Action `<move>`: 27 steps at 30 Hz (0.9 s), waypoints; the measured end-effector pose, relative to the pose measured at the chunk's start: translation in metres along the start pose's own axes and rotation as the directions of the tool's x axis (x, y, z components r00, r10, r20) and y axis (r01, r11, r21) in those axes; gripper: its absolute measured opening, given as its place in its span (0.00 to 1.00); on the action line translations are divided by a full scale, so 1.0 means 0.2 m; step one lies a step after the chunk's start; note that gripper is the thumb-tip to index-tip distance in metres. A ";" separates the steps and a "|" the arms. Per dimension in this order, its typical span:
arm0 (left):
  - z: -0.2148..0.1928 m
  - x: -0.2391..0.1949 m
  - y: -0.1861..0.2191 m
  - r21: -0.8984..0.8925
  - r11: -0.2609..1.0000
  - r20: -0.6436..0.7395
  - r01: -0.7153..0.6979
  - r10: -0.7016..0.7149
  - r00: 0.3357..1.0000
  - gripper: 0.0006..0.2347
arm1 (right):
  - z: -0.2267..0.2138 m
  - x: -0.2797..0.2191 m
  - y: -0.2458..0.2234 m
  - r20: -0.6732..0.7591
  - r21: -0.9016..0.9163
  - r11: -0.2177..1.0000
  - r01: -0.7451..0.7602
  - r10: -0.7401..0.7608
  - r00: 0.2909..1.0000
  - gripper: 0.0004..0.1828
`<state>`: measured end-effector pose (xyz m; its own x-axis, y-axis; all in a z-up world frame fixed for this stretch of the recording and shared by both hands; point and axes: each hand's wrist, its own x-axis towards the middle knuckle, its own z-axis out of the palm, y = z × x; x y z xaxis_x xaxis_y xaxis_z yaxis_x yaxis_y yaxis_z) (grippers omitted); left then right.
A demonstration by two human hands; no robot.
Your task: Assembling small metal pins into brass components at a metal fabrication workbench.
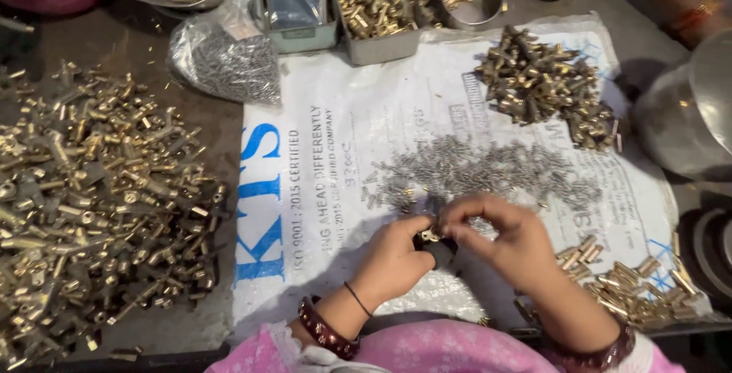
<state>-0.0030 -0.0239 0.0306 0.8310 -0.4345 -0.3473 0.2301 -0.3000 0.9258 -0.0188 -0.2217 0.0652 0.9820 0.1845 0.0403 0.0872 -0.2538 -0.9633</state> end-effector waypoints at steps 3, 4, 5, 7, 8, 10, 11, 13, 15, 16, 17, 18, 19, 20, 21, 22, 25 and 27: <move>0.07 -0.06 0.01 -0.012 0.917 -0.022 -0.400 0.400 0.916 0.11 | -0.01 -0.15 0.00 -0.078 0.025 0.998 0.052 -0.049 0.996 0.05; 0.09 -0.08 0.01 -0.008 0.915 -0.008 -0.404 0.404 0.915 0.11 | -0.01 -0.19 0.03 -0.093 0.025 0.998 0.053 -0.050 0.994 0.05; 0.11 -0.09 0.02 -0.063 0.950 0.047 -0.306 0.309 0.950 0.13 | -0.01 -0.22 0.06 -0.113 0.039 0.995 0.092 -0.087 0.990 0.05; 0.15 -0.11 0.00 -0.103 0.974 0.113 -0.201 0.212 0.971 0.15 | -0.01 -0.29 0.05 -0.142 0.055 0.990 0.133 -0.124 0.982 0.05; 0.17 -0.12 -0.01 -0.168 0.961 0.126 -0.218 0.241 0.962 0.13 | -0.01 -0.31 0.02 -0.116 0.018 0.984 0.177 -0.174 0.978 0.07; 0.18 -0.13 -0.02 -0.222 0.947 0.137 -0.233 0.267 0.954 0.11 | -0.09 -0.34 0.00 -0.093 -0.010 0.974 0.227 -0.227 0.969 0.09; 0.18 -0.13 -0.02 -0.254 0.960 0.171 -0.118 0.164 0.971 0.11 | -0.16 -0.35 0.01 -0.209 -0.259 0.955 0.149 -0.205 0.956 0.11; 0.18 -0.12 -0.02 -0.278 0.961 0.209 0.001 0.060 0.976 0.12 | -0.31 -0.39 0.09 -0.325 -0.477 0.878 0.030 -0.208 0.922 0.13; 0.17 -0.09 -0.04 -0.373 0.919 0.082 -0.124 0.166 0.983 0.12 | -0.45 -0.47 0.21 -0.424 -0.584 0.748 -0.316 0.050 0.904 0.12; 0.16 -0.07 -0.06 -0.374 0.919 0.083 -0.122 0.164 0.983 0.12 | -0.41 -0.48 0.20 -0.425 -0.584 0.747 -0.318 0.053 0.904 0.12; 0.16 -0.05 -0.08 -0.410 0.901 0.062 -0.140 0.181 0.982 0.14 | -0.38 -0.49 0.19 -0.387 -0.664 0.661 -0.349 0.095 0.917 0.13; 0.15 -0.03 -0.10 -0.445 0.881 0.039 -0.159 0.197 0.980 0.15 | -0.33 -0.50 0.18 -0.352 -0.737 0.566 -0.368 0.143 0.925 0.14; 0.17 -0.02 -0.11 -0.454 0.878 0.044 -0.151 0.192 0.980 0.15 | -0.30 -0.52 0.18 -0.352 -0.740 0.559 -0.374 0.152 0.924 0.14; 0.18 -0.01 -0.12 -0.419 0.895 0.043 -0.151 0.186 0.982 0.17 | -0.26 -0.54 0.17 -0.302 -0.787 0.538 -0.301 0.090 0.949 0.15; 0.17 0.02 -0.12 -0.378 0.911 0.024 -0.166 0.189 0.982 0.20 | -0.22 -0.51 0.17 -0.236 -0.830 0.517 -0.208 0.012 0.972 0.15; 0.19 0.02 -0.12 -0.381 0.908 0.010 -0.173 0.191 0.982 0.20 | -0.23 -0.49 0.16 -0.224 -0.834 0.516 -0.195 0.005 0.974 0.15; 0.16 -0.01 -0.12 -0.149 0.983 0.039 -0.110 0.117 0.992 0.13 | -0.19 -0.44 0.15 -0.195 -0.834 0.532 -0.145 -0.039 0.980 0.13; 0.14 0.00 -0.12 -0.083 0.995 0.146 0.060 -0.048 0.988 0.18 | -0.20 -0.40 0.14 -0.213 -0.851 0.467 -0.238 0.108 0.971 0.13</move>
<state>-0.0224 -0.0405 0.0047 0.7361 -0.5393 -0.4091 0.3213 -0.2537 0.9124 -0.0874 -0.2810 0.0466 0.9987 -0.0501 -0.0090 -0.0508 -0.9709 -0.2341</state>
